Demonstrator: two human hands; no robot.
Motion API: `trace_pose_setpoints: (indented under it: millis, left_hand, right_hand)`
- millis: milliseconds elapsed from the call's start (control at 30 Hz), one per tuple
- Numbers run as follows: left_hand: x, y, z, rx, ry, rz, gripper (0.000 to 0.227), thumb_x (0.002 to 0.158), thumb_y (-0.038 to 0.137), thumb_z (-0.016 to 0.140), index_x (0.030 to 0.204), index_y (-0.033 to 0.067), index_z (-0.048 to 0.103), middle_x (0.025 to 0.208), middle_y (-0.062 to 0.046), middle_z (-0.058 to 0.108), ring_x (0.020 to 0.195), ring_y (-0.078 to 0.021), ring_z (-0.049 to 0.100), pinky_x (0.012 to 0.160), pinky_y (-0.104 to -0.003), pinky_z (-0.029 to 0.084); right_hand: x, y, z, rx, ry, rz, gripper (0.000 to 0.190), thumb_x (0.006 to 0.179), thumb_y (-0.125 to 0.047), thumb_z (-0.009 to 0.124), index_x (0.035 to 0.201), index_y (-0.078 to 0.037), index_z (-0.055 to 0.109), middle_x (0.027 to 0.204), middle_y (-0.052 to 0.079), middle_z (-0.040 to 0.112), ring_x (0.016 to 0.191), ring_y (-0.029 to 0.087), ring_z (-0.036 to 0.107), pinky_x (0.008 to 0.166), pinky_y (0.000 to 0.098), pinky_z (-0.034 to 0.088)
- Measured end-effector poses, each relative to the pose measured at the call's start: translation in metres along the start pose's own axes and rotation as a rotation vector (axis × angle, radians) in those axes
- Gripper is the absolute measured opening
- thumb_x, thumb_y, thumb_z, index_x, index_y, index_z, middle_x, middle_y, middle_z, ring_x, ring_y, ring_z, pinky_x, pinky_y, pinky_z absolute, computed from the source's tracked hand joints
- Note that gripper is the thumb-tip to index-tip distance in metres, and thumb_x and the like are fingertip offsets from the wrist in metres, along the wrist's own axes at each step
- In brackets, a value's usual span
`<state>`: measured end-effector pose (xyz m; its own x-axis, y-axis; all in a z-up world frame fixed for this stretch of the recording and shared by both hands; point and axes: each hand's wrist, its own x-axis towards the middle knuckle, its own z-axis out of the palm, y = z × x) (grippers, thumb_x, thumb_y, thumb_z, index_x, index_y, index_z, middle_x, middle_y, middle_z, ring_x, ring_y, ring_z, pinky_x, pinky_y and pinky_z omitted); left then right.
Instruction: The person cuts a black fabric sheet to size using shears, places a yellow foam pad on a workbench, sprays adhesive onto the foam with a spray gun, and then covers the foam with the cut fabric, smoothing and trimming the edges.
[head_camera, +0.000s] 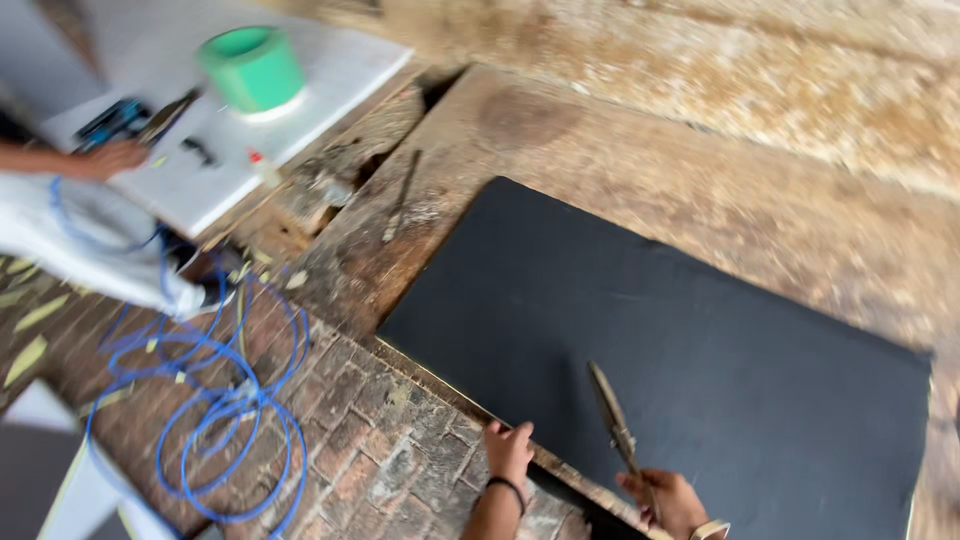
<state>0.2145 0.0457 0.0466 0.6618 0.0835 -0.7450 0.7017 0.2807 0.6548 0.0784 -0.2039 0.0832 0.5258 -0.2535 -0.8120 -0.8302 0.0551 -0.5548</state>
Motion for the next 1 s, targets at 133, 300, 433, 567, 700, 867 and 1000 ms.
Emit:
trace_pose_setpoints:
  millis: [133,300,433,567,700,867,1000]
  left_hand:
    - [0.009,0.019,0.022,-0.142,-0.115,-0.209,0.048,0.088,0.030,0.082,0.119,0.0015,0.058,0.100,-0.011,0.063,0.085,-0.0218,0.066,0.070,-0.035,0.056]
    - [0.024,0.039,0.020,0.086,-0.086,-0.227,0.038,0.086,0.030,0.081,0.106,0.0061,0.060,0.092,-0.011,0.063,0.073,-0.0223,0.059,0.062,-0.035,0.045]
    - [0.033,0.046,0.008,0.198,0.010,-0.130,0.033,0.087,0.028,0.079,0.111,0.0076,0.066,0.101,-0.003,0.063,0.083,-0.0173,0.056,0.069,-0.038,0.049]
    - [0.018,0.048,0.010,-0.032,-0.088,0.011,0.032,0.087,0.022,0.075,0.110,0.0008,0.067,0.099,-0.006,0.070,0.087,-0.0138,0.068,0.078,-0.029,0.059]
    - [-0.020,0.050,0.026,-0.177,-0.326,-0.137,0.037,0.094,0.027,0.079,0.112,0.0014,0.060,0.091,-0.009,0.059,0.080,-0.0193,0.059,0.080,-0.031,0.061]
    - [-0.076,0.058,0.073,0.352,-0.512,0.067,0.047,0.084,0.023,0.079,0.117,-0.0051,0.062,0.098,-0.008,0.068,0.090,-0.0204,0.074,0.079,-0.031,0.067]
    - [-0.077,0.119,0.094,0.628,-0.704,0.078,0.043,0.084,0.024,0.076,0.118,-0.0010,0.069,0.108,-0.010,0.074,0.095,-0.0213,0.072,0.073,-0.033,0.057]
  right_hand:
    - [-0.058,-0.007,0.039,0.274,0.082,-0.062,0.038,0.089,-0.032,0.079,0.080,0.001,0.062,0.062,0.003,0.050,0.048,0.015,0.049,0.043,0.0315,0.038]
    - [-0.110,0.011,0.070,0.378,0.261,-0.045,0.036,0.088,-0.033,0.078,0.078,-0.001,0.065,0.061,0.002,0.049,0.048,0.015,0.046,0.043,0.0310,0.038]
    - [-0.130,0.032,0.082,0.479,0.319,-0.017,0.039,0.091,-0.034,0.076,0.077,-0.001,0.062,0.061,0.003,0.049,0.049,0.016,0.048,0.045,0.0312,0.040]
    - [-0.147,0.040,0.092,0.568,0.357,-0.004,0.036,0.090,-0.035,0.075,0.078,-0.003,0.064,0.061,0.002,0.047,0.049,0.015,0.046,0.046,0.0302,0.040]
    - [-0.160,0.028,0.108,0.573,0.404,0.056,0.036,0.091,-0.035,0.074,0.077,-0.003,0.063,0.061,0.003,0.049,0.050,0.016,0.048,0.047,0.0308,0.042]
    - [-0.177,-0.001,0.110,0.498,0.347,-0.052,0.038,0.090,-0.036,0.076,0.076,-0.003,0.063,0.060,0.002,0.049,0.049,0.015,0.049,0.047,0.0294,0.042]
    - [-0.195,-0.024,0.099,0.559,0.355,-0.075,0.035,0.089,-0.036,0.075,0.078,-0.006,0.062,0.061,0.001,0.047,0.050,0.015,0.048,0.046,0.0300,0.039]
